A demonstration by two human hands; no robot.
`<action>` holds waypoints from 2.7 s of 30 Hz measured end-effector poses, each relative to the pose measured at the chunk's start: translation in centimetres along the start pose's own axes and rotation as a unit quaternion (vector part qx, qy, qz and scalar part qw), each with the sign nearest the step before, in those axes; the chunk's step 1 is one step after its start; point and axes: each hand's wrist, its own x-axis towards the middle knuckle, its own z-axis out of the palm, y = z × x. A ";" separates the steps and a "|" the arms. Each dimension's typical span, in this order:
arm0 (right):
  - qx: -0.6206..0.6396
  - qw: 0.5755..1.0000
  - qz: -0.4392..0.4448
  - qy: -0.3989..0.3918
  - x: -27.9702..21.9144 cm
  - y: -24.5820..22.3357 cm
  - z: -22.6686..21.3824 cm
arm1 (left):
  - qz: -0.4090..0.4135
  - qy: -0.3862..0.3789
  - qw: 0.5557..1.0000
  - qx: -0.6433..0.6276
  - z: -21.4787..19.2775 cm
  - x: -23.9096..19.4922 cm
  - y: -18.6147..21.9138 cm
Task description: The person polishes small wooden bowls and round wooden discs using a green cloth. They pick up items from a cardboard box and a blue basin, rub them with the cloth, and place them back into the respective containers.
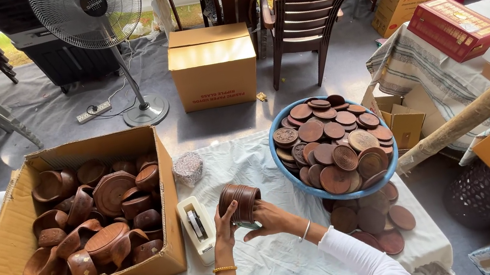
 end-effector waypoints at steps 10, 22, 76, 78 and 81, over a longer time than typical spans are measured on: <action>0.560 0.811 0.165 0.030 -0.5 1.8 0.7 | 0.029 0.027 0.996 0.082 -0.7 1.3 -1.2; 0.064 0.989 0.100 0.085 -0.4 2.6 2.6 | -0.067 0.018 0.996 -0.063 -0.7 1.0 -1.7; 0.002 0.961 0.269 0.057 -2.6 2.5 8.3 | -0.136 -0.014 0.990 -0.025 -0.6 2.3 -5.2; 0.578 0.698 0.386 0.170 -0.5 -0.2 4.6 | -0.029 0.045 0.997 0.058 -0.6 3.7 -6.1; 0.720 0.570 0.282 0.277 0.5 -1.2 3.4 | -0.094 0.058 0.994 0.025 1.7 1.2 -2.1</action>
